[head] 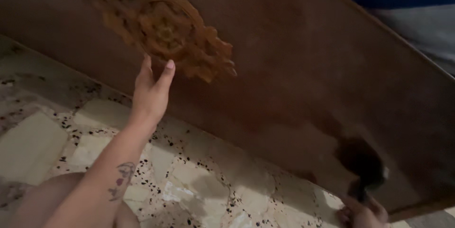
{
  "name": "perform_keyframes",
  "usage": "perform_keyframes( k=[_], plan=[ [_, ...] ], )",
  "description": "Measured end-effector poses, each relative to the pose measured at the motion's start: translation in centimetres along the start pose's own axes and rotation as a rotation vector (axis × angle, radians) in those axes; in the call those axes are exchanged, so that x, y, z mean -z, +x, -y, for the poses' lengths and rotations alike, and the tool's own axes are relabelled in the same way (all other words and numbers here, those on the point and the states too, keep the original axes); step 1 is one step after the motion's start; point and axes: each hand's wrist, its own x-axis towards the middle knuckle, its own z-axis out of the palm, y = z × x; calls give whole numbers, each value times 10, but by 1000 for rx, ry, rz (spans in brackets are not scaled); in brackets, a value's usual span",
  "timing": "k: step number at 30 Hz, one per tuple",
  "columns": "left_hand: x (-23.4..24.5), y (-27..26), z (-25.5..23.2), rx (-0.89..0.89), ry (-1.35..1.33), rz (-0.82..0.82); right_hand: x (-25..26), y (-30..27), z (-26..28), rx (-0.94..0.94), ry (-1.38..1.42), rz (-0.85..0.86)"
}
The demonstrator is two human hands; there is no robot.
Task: The person applies a dark liquid finish to the side of a wooden bed frame using a wide brush. They repeatedly dip the brush into a small container and spread the finish across the flat surface and around a carved floral detail.
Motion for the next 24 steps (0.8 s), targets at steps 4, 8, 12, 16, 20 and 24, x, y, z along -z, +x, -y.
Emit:
perform_keyframes(
  k=[4, 8, 12, 16, 20, 24],
  plan=[
    [-6, -1, 0, 132, 40, 30, -98, -108, 11, -39, -78, -12],
    [-4, -1, 7, 104, 18, 29, -184, -246, 19, -155, -201, 334],
    [2, 4, 17, 68, 84, -2, -207, -297, 29, -319, -14, 820],
    [4, 7, 24, 55, 40, 0, -198, -273, 30, -370, 106, 1260],
    [1, 10, 27, -11, 23, -3, -161, -215, 46, -333, 68, 977],
    [4, 9, 29, -52, 80, 42, -96, -159, 49, -280, 9, 719]
  ],
)
